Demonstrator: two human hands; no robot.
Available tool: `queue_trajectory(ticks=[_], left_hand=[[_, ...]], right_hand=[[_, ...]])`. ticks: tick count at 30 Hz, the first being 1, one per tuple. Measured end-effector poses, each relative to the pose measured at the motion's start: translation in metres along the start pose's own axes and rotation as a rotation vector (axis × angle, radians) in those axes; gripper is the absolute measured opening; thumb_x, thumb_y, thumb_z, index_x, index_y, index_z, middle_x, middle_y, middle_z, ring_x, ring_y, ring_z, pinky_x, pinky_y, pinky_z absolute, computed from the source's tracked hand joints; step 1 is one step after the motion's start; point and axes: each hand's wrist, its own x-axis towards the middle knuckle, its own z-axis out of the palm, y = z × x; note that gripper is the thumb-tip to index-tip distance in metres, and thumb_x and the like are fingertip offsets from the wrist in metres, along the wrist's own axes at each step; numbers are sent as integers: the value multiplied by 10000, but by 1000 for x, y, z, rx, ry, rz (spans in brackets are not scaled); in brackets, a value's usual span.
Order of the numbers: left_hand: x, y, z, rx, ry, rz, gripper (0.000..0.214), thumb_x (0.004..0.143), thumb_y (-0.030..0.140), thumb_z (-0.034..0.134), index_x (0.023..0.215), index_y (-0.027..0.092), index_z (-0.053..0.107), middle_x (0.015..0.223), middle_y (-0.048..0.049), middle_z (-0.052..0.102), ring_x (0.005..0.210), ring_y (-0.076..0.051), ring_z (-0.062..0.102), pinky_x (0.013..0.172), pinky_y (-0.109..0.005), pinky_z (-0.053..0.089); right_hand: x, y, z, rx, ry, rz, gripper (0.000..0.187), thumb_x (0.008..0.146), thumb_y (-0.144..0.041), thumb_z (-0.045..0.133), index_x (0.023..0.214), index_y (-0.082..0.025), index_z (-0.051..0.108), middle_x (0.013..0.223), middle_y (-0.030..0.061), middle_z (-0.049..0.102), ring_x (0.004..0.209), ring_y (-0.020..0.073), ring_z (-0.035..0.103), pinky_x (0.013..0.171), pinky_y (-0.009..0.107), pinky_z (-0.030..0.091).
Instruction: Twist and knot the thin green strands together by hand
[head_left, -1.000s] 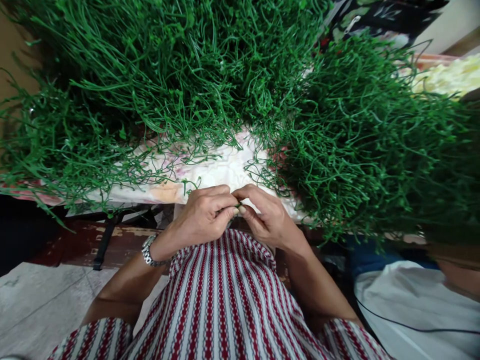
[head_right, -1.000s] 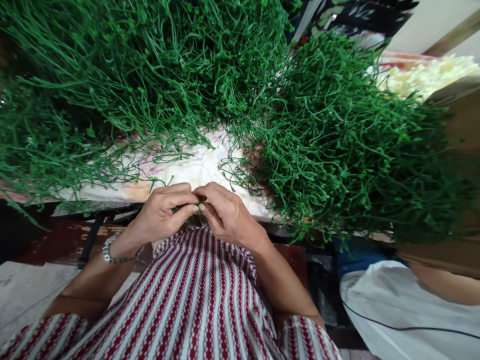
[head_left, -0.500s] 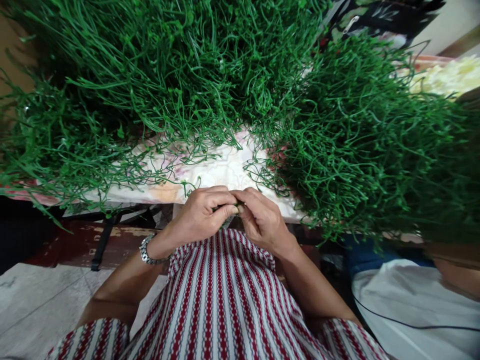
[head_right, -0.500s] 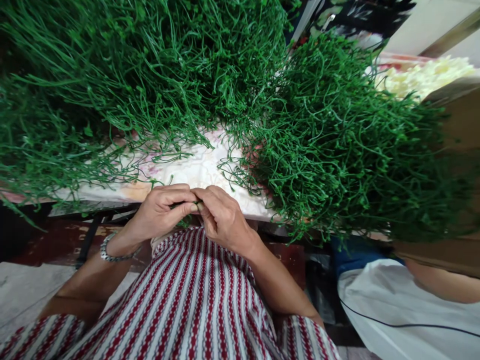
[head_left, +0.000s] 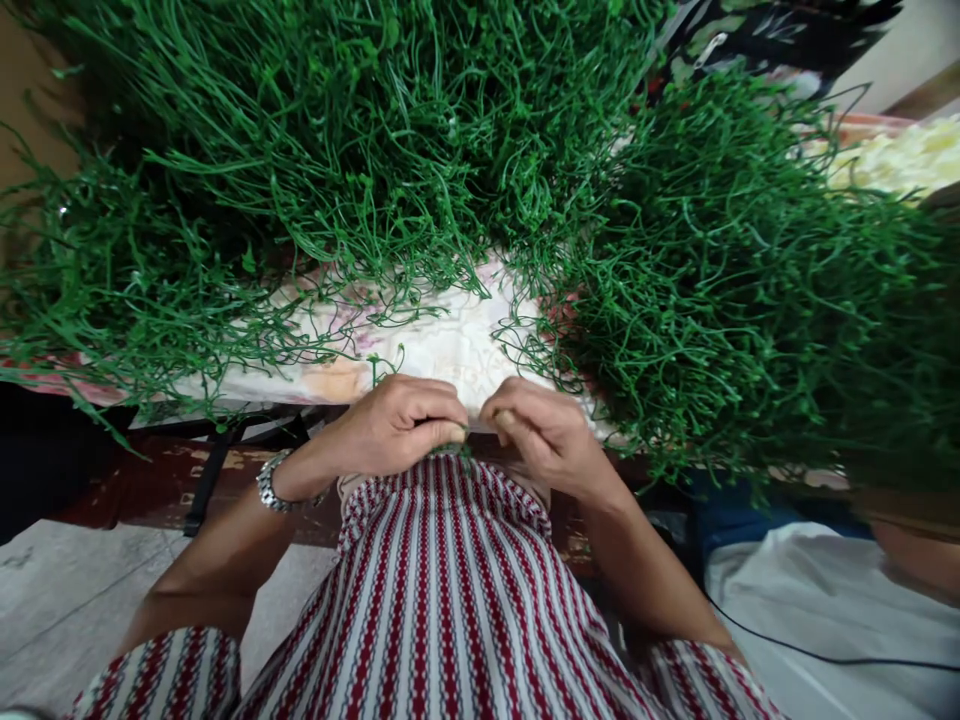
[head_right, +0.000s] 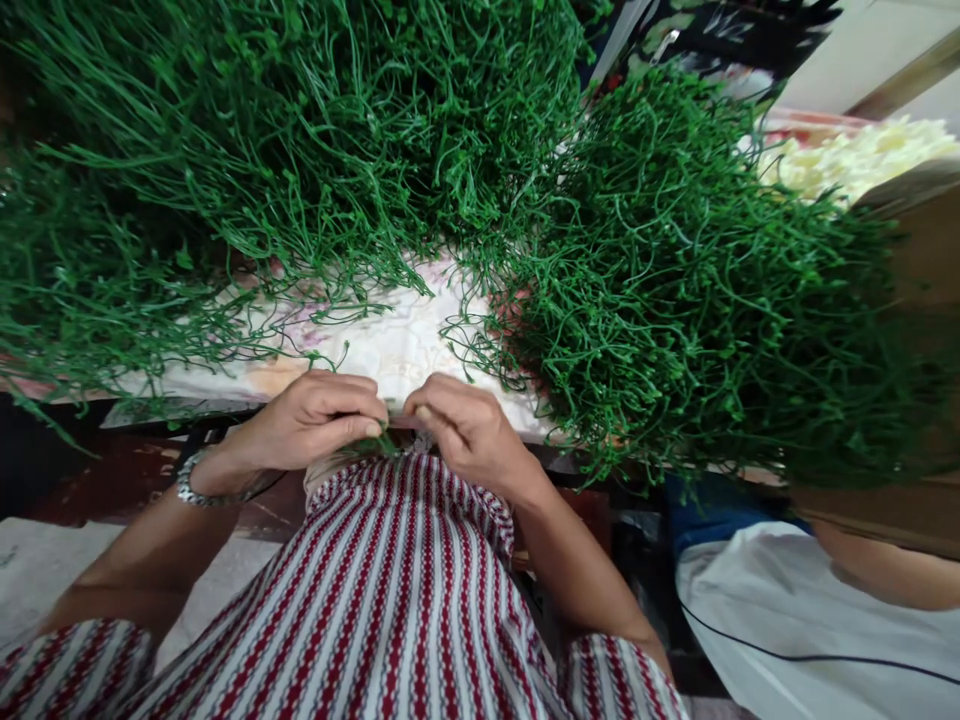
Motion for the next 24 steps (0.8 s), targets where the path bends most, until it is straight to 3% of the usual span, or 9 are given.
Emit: queue_trajectory(ticks=[3,7,10,14,17,21,24], left_hand=[[3,1,8,3,213,-76,108,804,121,510,812,152,613,710,-15,619,641,-101,556,602,-209,415],[2,-1,23,45,414,-99,84,783,114,505,742,154,566,645,14,579,582,-89,512,564,-199,399],[-1,-4,28,94,446,-86,85,782,114,502,722,157,546,618,28,543,558,-79,485,550,-193,378],[-5,-6,21,195,339,-59,111,796,123,466,721,160,539,619,19,529,563,-89,489,558,-211,369],[-8,-3,11,290,162,-1,132,777,99,449,707,163,541,618,10,530,558,-101,473,557,-235,350],[-12,7,3,316,-77,115,175,729,46,433,631,172,505,571,16,485,531,-109,422,527,-258,313],[-15,15,1,279,-129,161,191,711,26,418,602,173,470,557,13,461,528,-114,391,522,-267,310]], right_hand=[[5,4,12,-24,209,135,185,919,-261,411,937,-159,564,723,17,543,655,106,511,614,233,407],[11,5,29,-14,250,64,199,867,-340,516,915,-154,565,749,22,535,691,124,511,622,246,410],[11,5,35,-9,295,34,121,862,-262,531,826,-152,565,691,4,516,652,110,504,599,232,396],[7,5,29,-118,220,-20,130,874,-222,494,793,-149,563,663,12,504,628,115,481,586,236,383],[6,3,16,-180,-12,-88,170,897,-238,446,803,-145,550,678,20,494,630,116,465,576,230,370],[6,-4,1,-76,-381,-161,212,914,-254,394,756,-159,499,674,10,474,633,108,448,582,219,366],[5,-10,-4,-13,-458,-209,255,915,-237,350,684,-176,439,641,2,441,606,110,414,566,228,351]])
